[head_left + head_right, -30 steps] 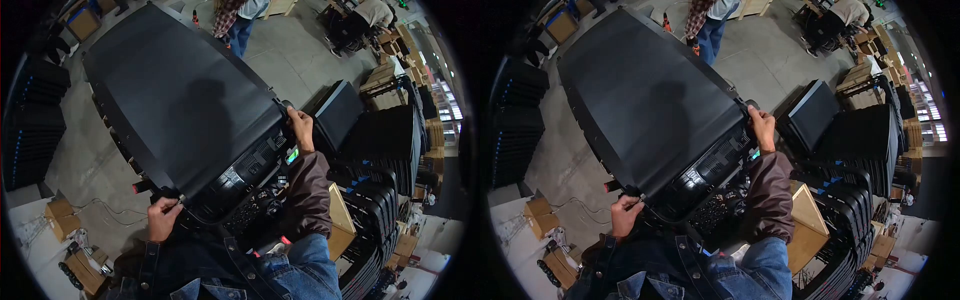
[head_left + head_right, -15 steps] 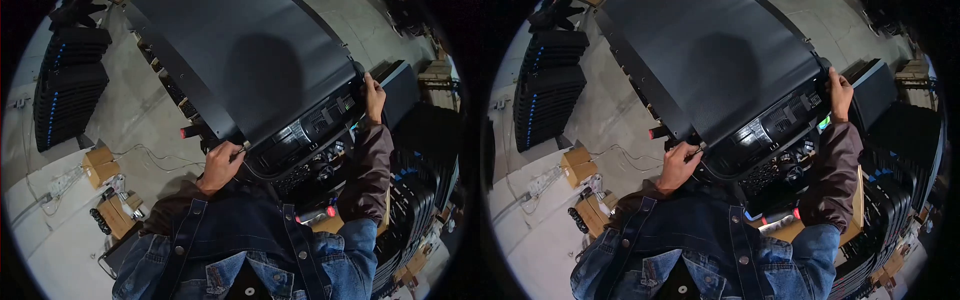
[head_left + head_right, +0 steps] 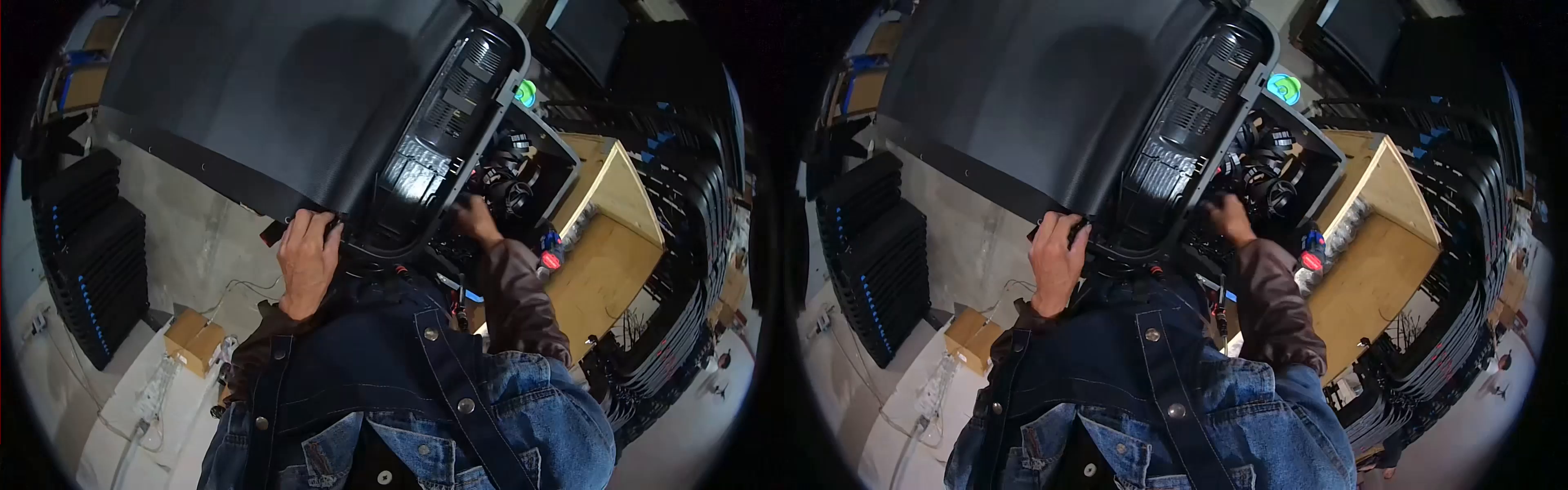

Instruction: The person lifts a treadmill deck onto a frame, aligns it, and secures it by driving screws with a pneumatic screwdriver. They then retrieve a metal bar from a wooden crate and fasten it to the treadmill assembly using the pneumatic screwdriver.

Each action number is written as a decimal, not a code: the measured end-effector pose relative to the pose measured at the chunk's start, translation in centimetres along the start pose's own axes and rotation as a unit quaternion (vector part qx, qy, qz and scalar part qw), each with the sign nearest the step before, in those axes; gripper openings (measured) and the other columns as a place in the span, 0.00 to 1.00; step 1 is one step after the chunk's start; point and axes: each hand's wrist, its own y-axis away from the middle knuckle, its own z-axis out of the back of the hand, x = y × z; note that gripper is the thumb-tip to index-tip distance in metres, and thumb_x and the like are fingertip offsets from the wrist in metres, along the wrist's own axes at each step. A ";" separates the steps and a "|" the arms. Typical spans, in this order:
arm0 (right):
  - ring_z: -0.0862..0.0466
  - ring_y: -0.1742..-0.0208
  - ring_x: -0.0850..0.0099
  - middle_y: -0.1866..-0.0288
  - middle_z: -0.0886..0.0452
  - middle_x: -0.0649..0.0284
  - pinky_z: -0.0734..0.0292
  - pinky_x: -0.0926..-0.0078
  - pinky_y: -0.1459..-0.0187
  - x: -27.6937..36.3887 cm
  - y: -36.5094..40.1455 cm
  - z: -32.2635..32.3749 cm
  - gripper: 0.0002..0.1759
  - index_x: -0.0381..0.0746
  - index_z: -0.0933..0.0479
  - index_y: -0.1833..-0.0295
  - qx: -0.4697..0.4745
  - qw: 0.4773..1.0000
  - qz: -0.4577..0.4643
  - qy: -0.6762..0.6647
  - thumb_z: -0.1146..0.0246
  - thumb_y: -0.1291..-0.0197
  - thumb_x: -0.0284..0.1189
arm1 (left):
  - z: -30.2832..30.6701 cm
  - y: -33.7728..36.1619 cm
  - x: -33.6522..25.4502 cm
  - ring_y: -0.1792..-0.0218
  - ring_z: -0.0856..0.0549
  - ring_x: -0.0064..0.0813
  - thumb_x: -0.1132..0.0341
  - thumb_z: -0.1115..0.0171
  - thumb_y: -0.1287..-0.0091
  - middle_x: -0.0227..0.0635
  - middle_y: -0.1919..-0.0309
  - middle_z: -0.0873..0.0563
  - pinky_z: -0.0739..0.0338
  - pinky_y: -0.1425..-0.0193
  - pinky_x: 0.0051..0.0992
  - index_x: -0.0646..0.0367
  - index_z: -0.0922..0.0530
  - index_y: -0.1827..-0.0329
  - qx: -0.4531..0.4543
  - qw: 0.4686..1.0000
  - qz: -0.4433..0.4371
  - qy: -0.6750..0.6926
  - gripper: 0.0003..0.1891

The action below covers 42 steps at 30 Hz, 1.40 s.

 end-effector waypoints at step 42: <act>0.18 0.61 0.51 0.65 0.20 0.54 0.24 0.56 0.61 22.7 19.0 -7.8 0.08 0.38 0.18 0.60 -0.212 0.957 0.176 0.088 0.33 0.37 0.32 | -0.7 -15.9 -2.3 0.49 0.23 0.36 0.65 0.33 0.45 0.33 0.62 0.20 0.33 0.46 0.36 0.53 0.18 0.60 0.479 0.421 -0.751 -0.169 0.10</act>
